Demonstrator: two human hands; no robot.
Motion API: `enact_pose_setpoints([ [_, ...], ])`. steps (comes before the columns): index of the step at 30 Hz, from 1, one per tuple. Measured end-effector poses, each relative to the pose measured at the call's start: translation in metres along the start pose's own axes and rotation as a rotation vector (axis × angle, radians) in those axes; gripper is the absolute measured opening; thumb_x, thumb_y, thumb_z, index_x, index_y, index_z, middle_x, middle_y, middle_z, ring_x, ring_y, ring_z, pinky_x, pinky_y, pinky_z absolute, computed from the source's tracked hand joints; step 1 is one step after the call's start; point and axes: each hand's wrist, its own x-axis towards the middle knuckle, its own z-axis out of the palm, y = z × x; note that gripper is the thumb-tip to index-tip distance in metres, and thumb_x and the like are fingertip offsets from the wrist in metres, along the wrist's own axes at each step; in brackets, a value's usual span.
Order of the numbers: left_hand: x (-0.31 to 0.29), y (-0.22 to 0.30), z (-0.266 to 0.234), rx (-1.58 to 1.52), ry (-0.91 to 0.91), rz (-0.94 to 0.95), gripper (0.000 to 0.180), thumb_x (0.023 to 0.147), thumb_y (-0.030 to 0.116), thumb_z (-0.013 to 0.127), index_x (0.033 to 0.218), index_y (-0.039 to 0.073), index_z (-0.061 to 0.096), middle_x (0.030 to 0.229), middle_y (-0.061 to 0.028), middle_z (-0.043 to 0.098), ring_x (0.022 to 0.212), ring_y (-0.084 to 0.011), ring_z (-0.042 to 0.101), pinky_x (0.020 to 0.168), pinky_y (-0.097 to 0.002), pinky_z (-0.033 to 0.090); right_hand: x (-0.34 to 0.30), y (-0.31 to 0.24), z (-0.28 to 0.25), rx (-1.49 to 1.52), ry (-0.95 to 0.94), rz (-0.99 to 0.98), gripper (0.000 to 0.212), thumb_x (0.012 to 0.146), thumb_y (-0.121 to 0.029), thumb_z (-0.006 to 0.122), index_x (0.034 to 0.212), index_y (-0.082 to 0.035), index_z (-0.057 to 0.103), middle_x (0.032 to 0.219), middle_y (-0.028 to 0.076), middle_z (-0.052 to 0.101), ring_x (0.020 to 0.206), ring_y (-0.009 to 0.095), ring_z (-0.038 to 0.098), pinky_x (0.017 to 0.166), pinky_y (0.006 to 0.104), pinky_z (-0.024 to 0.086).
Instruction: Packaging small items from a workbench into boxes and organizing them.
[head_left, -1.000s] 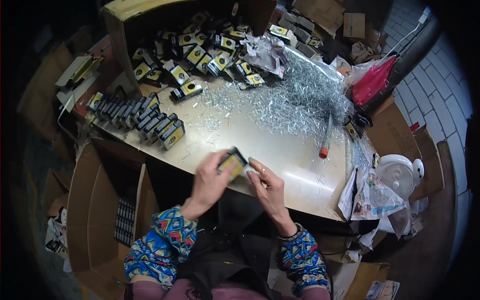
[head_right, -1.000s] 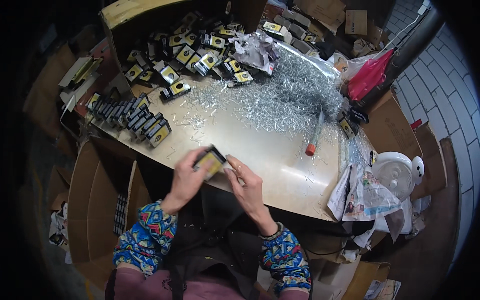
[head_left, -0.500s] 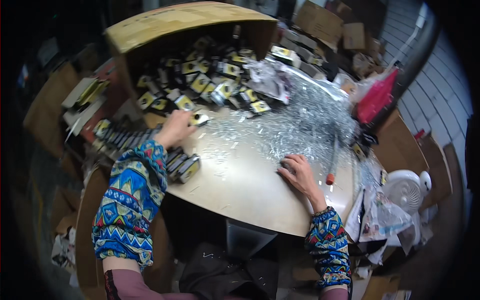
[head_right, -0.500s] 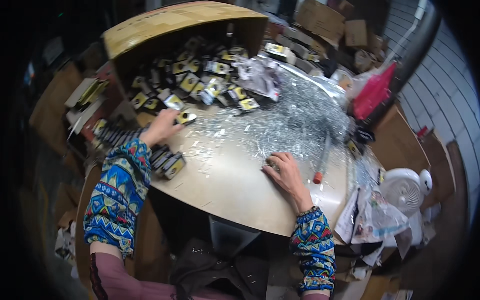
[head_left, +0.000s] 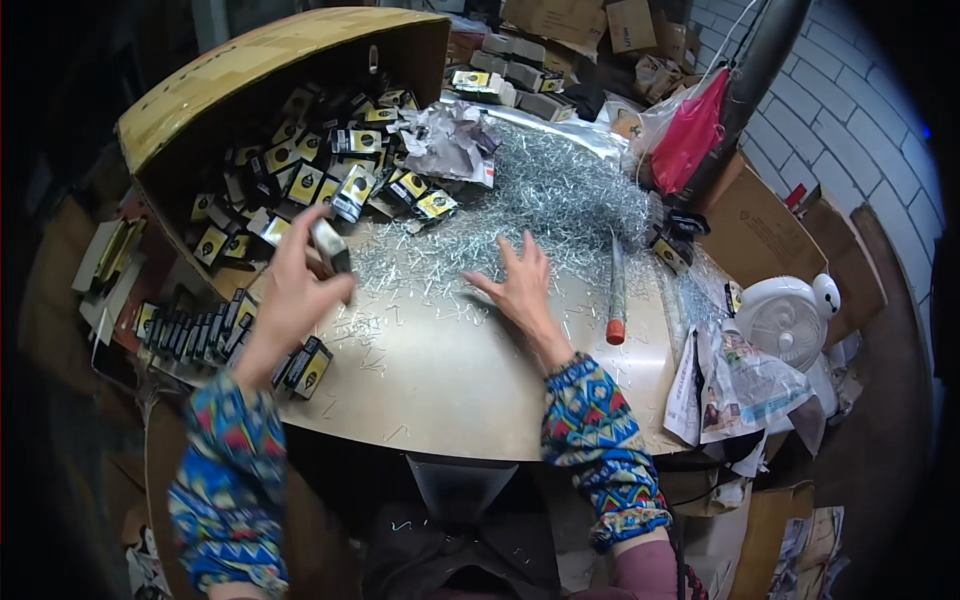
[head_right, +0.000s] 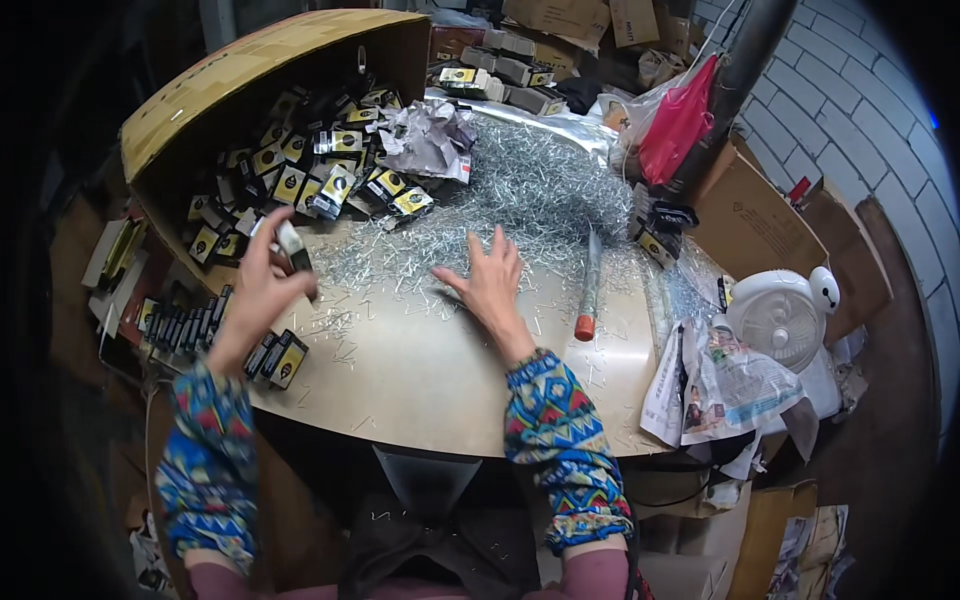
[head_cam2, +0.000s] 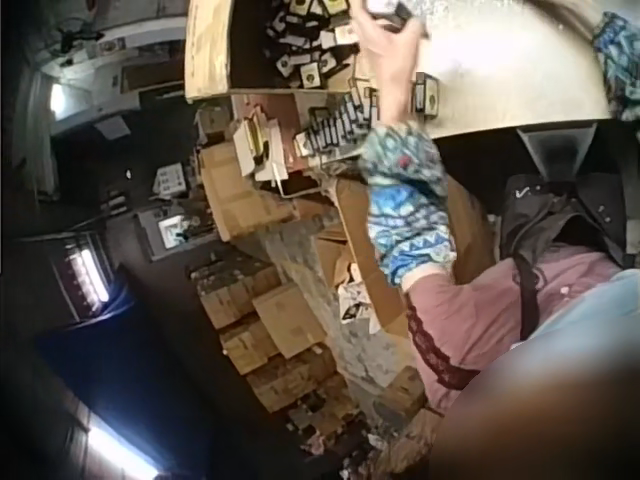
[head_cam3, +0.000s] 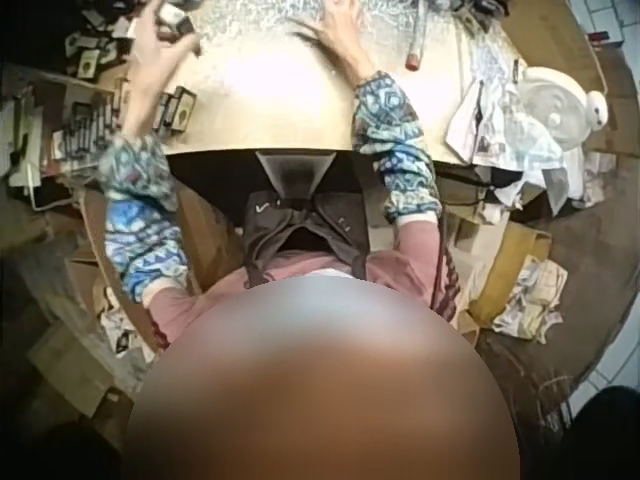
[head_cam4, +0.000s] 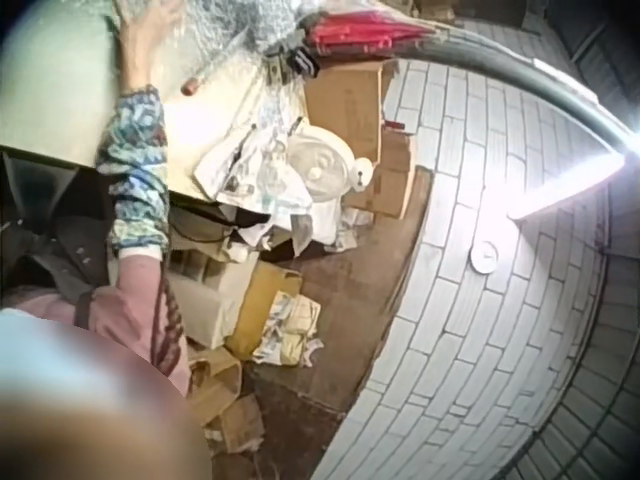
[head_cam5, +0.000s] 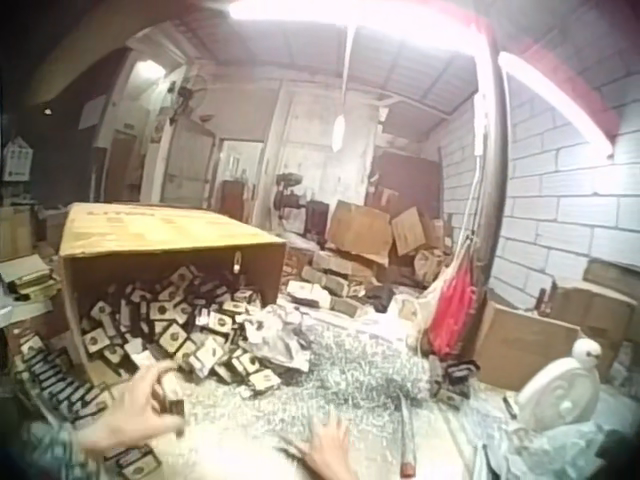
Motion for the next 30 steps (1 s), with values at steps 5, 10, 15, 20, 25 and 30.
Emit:
enact_pose_setpoints([
  [5,-0.096,-0.034,0.075,-0.658,0.068,-0.099,0.082,0.076,0.005,0.082,0.141,0.002,0.032,0.117,-0.0154,0.057,0.105,-0.0198,0.062,0.091,-0.0316,0.054,0.016,-0.032,0.000,-0.103,-0.247,-0.006,0.060,0.080,-0.043,0.073,0.130,-0.011,0.061,0.140,0.024,0.047,0.128,0.042,0.043,0.104,0.0575,0.036],
  [10,-0.126,-0.054,0.106,-0.491,0.097,-0.117,0.083,0.078,0.008,0.080,0.144,0.000,0.030,0.123,-0.0165,0.050,0.108,-0.0231,0.060,0.092,-0.0331,0.052,0.016,0.020,-0.041,-0.260,-0.293,0.012,0.045,0.076,-0.028,0.075,0.118,-0.013,0.066,0.117,0.016,0.060,0.106,0.034,0.060,0.093,0.0514,0.045],
  [15,-0.124,-0.067,0.113,-0.346,0.141,-0.070,0.073,0.078,0.011,0.080,0.139,-0.001,0.041,0.126,-0.0188,0.048,0.117,-0.0292,0.055,0.099,-0.0375,0.047,0.064,0.024,-0.083,0.182,-0.010,-0.015,0.043,0.076,-0.018,0.071,0.119,-0.009,0.067,0.114,0.015,0.060,0.095,0.026,0.063,0.084,0.0378,0.051],
  [20,-0.126,-0.058,0.113,-0.281,0.179,-0.054,0.069,0.077,0.012,0.080,0.134,-0.002,0.044,0.125,-0.0187,0.049,0.116,-0.0328,0.054,0.099,-0.0392,0.046,0.078,0.016,-0.086,0.459,0.132,0.045,0.044,0.080,-0.016,0.069,0.120,0.000,0.066,0.113,0.011,0.056,0.084,0.017,0.060,0.077,0.0312,0.053],
  [25,-0.126,-0.052,0.114,-0.113,0.199,0.057,0.061,0.076,0.009,0.078,0.129,-0.003,0.049,0.123,-0.0164,0.050,0.114,-0.0301,0.055,0.100,-0.0366,0.045,0.091,0.025,-0.084,0.522,0.278,0.127,0.043,0.085,-0.020,0.068,0.124,-0.003,0.066,0.115,0.011,0.057,0.087,0.015,0.059,0.077,0.0301,0.053],
  [30,-0.126,-0.052,0.114,-0.101,0.200,0.054,0.062,0.075,0.009,0.078,0.129,-0.002,0.049,0.122,-0.0162,0.051,0.113,-0.0296,0.055,0.098,-0.0366,0.046,0.062,0.044,-0.029,0.020,-0.324,0.141,0.086,0.080,-0.045,0.077,0.147,-0.003,0.043,0.136,0.024,0.054,0.117,0.037,0.057,0.102,0.0508,0.045],
])
